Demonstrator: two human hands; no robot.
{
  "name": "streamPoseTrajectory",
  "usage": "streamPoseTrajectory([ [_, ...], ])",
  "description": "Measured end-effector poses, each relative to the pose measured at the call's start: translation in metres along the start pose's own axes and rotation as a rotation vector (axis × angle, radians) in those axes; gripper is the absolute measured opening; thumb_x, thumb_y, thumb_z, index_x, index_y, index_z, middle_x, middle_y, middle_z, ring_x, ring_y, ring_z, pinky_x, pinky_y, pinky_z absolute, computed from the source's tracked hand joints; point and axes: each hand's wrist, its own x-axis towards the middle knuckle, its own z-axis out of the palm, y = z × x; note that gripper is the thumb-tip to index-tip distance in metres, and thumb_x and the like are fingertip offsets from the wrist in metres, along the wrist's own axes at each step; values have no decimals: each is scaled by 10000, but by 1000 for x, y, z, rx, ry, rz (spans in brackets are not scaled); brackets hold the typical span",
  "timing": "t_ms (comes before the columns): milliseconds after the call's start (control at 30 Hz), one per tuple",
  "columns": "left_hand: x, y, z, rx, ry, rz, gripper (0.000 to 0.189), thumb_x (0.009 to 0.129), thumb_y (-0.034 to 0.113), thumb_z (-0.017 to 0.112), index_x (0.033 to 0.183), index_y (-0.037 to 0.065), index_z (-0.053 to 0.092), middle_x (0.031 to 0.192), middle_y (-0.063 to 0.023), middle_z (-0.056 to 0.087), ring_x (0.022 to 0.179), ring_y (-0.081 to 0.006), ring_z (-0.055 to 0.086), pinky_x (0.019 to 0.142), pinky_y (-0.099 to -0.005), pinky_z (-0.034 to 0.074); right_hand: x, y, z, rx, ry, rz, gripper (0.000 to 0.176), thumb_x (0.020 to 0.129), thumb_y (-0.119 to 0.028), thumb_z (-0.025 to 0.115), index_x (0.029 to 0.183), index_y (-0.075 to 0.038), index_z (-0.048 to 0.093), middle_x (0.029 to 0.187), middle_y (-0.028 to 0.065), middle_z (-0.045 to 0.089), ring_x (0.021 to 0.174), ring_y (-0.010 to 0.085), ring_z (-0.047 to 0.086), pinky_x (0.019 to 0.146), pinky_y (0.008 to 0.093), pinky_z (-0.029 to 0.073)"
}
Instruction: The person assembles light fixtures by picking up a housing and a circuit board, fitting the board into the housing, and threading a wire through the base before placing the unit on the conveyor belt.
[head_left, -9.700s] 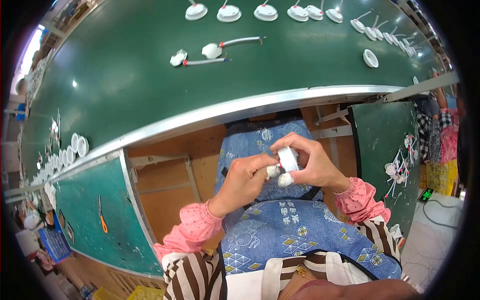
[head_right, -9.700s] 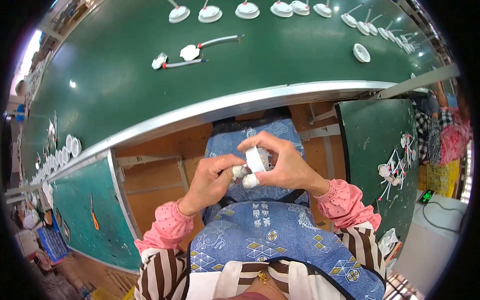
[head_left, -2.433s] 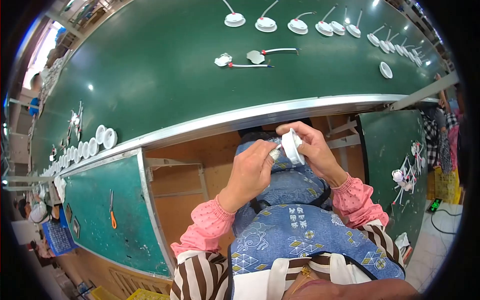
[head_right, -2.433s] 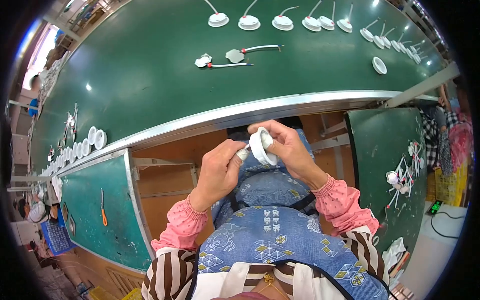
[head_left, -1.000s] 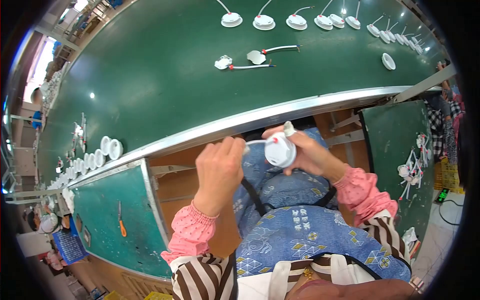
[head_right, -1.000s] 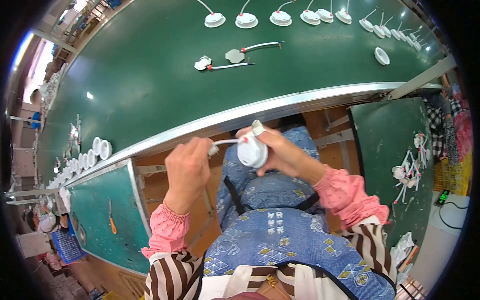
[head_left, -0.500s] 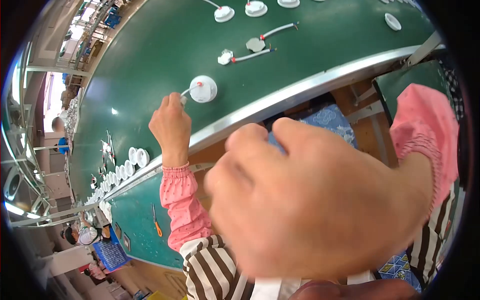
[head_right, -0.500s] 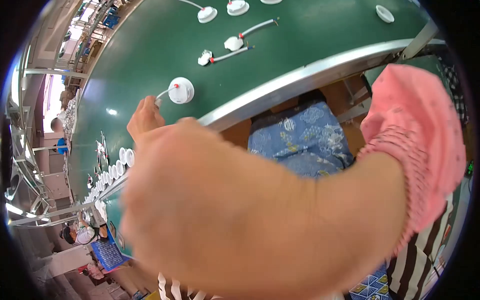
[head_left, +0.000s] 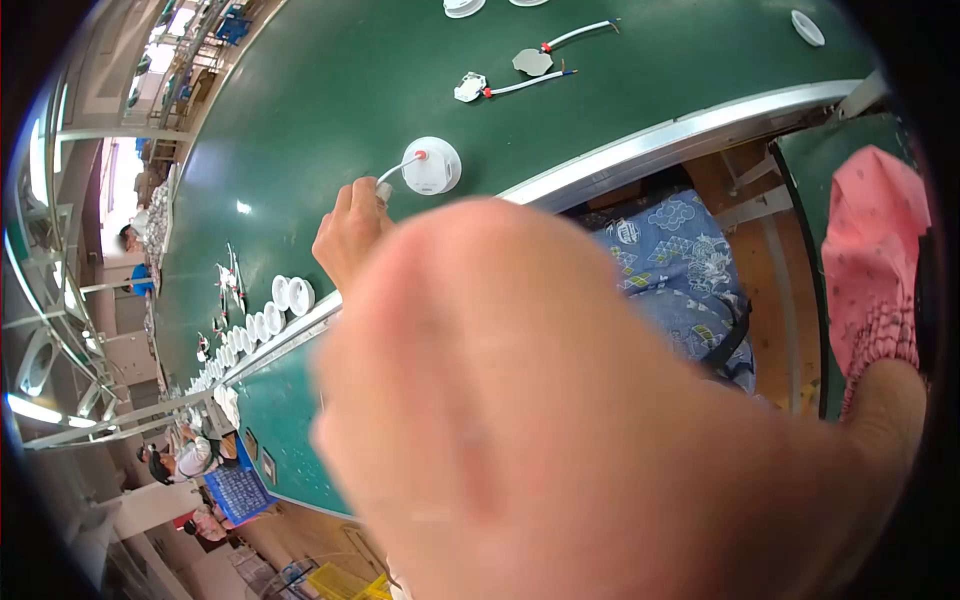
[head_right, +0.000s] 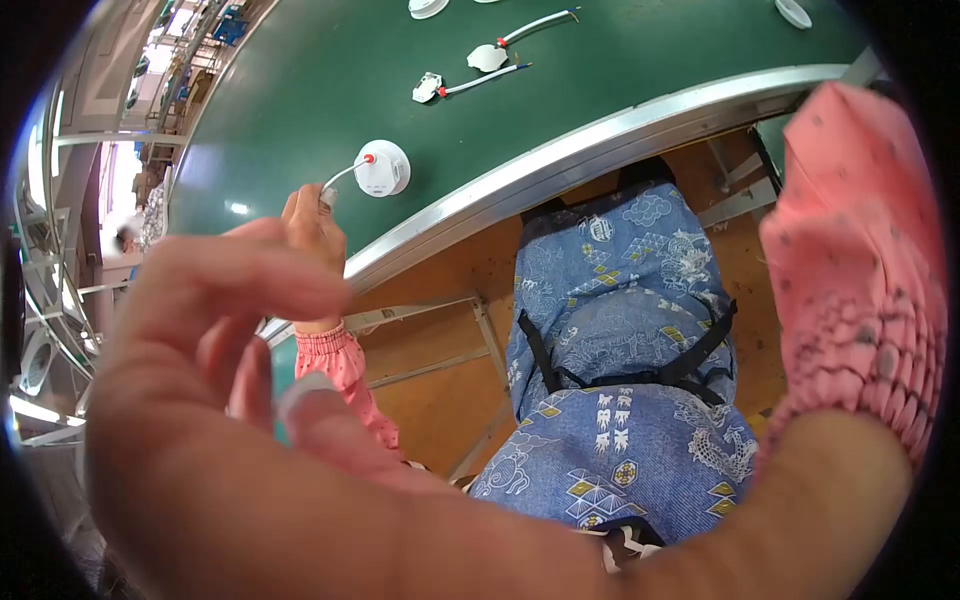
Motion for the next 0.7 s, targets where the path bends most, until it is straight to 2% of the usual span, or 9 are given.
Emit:
streamPoseTrajectory([
  [133,1,-4,-9,-70,10,89,75,858,74,670,913,116,640,830,-30,664,638,-277,621,578,-378,480,2,1,3,-7,3,-13,327,688,-160,684,956,27,664,846,89,603,805,239,613,668,337,503],
  [267,-3,-16,5,89,20,-66,53,877,109,680,916,127,649,835,-27,668,653,-286,642,570,-397,482,-2,-4,0,-16,-5,-31,330,689,-164,684,957,28,664,836,84,605,795,233,615,665,334,500],
  [333,0,-37,15,103,-51,25,59,876,111,681,922,132,652,840,-27,671,655,-292,646,569,-405,485,0,-7,-1,-9,3,-32,331,689,-166,684,957,29,664,831,81,605,790,230,617,664,332,499],
  [367,2,-39,19,81,-75,-44,55,880,112,673,926,135,655,844,-32,672,662,-301,651,570,-411,487,-1,-7,0,0,4,-25,332,690,-167,684,957,29,664,829,80,606,787,228,618,664,331,498],
  [400,9,-33,16,60,-97,-113,54,883,114,666,931,138,658,847,-36,673,669,-310,655,571,-416,489,-1,-8,0,13,13,-19,333,690,-167,684,957,29,664,826,78,606,785,226,618,663,331,497],
  [567,54,-55,31,201,-54,-30,47,897,116,634,923,138,666,855,-47,674,705,-327,669,584,-427,499,-7,2,4,49,9,-31,336,691,-172,683,958,30,664,814,72,607,772,218,622,660,326,493],
  [700,98,-78,65,226,-112,-34,51,886,121,639,915,143,675,863,-42,680,734,-321,681,598,-441,509,-31,32,34,143,-150,25,339,692,-176,683,959,31,664,804,66,609,762,212,625,658,323,490],
])
